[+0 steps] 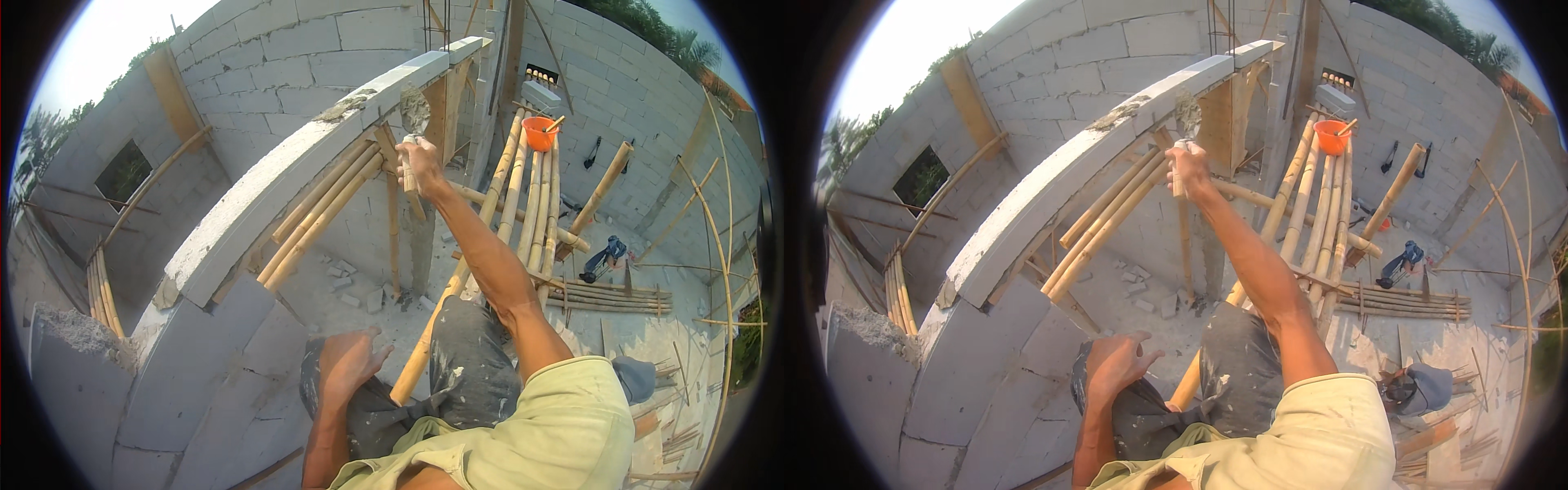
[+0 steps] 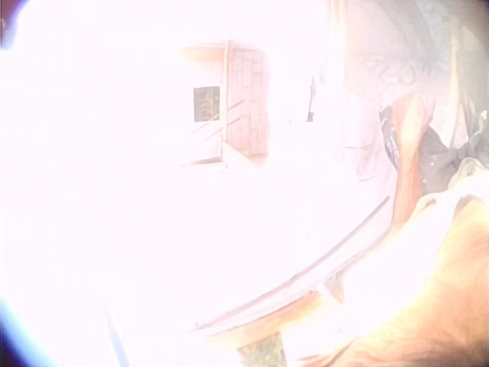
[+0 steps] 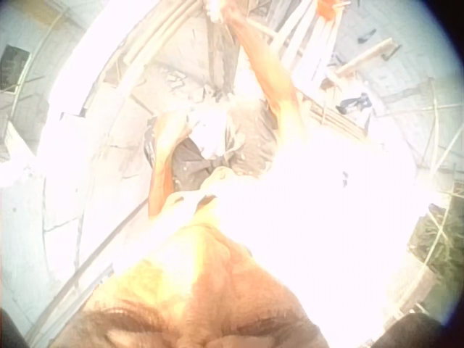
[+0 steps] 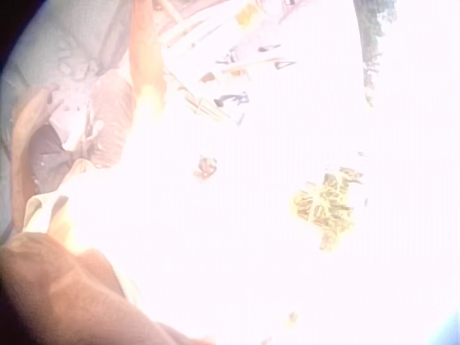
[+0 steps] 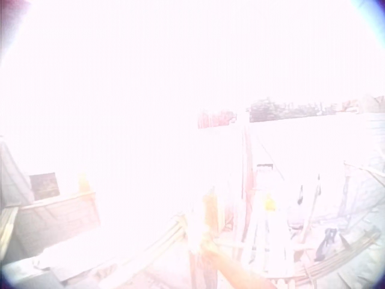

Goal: The person applies mortar to the edges of concrete blocks using a trowel, positions the blocks onto a wall, and taps them into place with a wooden mallet while standing on a bamboo scaffold.

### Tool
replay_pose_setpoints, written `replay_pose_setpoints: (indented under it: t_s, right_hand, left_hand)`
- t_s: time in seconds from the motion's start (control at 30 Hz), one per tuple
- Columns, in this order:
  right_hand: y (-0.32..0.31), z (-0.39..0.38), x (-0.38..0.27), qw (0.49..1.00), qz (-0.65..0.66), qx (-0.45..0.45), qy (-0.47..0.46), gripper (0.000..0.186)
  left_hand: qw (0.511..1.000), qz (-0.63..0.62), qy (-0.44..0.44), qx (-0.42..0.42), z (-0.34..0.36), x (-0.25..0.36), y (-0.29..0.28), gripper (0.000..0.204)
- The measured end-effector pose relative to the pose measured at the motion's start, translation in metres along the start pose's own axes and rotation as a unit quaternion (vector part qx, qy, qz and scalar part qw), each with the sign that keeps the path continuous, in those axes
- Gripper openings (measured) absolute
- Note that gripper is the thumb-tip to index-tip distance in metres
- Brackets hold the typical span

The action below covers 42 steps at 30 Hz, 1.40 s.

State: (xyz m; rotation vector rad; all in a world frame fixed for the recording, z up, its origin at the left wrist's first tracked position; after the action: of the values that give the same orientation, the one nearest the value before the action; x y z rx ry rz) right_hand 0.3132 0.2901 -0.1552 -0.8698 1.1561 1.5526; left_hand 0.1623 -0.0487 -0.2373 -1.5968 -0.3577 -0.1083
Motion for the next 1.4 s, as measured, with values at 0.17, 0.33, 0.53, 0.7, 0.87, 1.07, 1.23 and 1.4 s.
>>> replay_pose_setpoints:
  t_s: [0.17,0.33,0.53,0.7,0.87,1.07,1.23,1.4]
  right_hand:
    - [0.026,-0.008,0.044,0.996,0.080,0.037,0.024,0.022]
    - [0.061,-0.080,0.047,0.986,0.166,-0.014,0.029,0.018]
    - [0.071,-0.086,0.034,0.954,0.294,-0.050,0.020,0.015]
    - [0.099,-0.088,0.057,0.979,0.192,-0.039,-0.059,0.017]
    - [0.107,-0.144,0.050,0.974,0.178,-0.140,-0.020,0.022]
    - [0.094,-0.145,0.031,0.968,0.200,-0.155,-0.009,0.021]
    - [0.092,-0.159,0.017,0.951,0.172,-0.259,-0.005,0.021]
    - [0.027,-0.145,-0.044,0.966,0.120,-0.196,-0.119,0.020]
  left_hand:
    - [1.000,0.014,-0.002,0.016,-0.001,0.000,-0.004,0.043]
    - [1.000,0.014,-0.019,0.011,-0.002,-0.004,-0.006,0.043]
    - [0.999,0.036,-0.028,-0.025,0.004,0.000,-0.001,0.042]
    - [0.999,0.036,-0.031,-0.013,0.006,-0.004,0.005,0.044]
    - [0.999,0.031,-0.032,-0.006,0.003,-0.005,-0.001,0.044]
    - [0.999,0.022,-0.031,-0.008,0.003,-0.001,-0.006,0.043]
    - [0.999,0.016,-0.038,0.000,0.001,-0.006,-0.005,0.042]
    - [1.000,-0.022,-0.021,-0.003,-0.006,-0.004,-0.010,0.036]
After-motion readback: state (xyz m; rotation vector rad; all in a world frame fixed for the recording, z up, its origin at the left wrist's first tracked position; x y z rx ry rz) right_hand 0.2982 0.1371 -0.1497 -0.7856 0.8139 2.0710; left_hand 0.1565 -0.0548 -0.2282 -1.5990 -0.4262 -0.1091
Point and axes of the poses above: each hand's wrist, its own z-axis towards the middle knuckle, its own y-axis out of the palm, x = y × z, the point moved 9 cm from there along z, towards the middle knuckle, and after that the axes turned 14 degrees about -y, right-handed, at the moved point
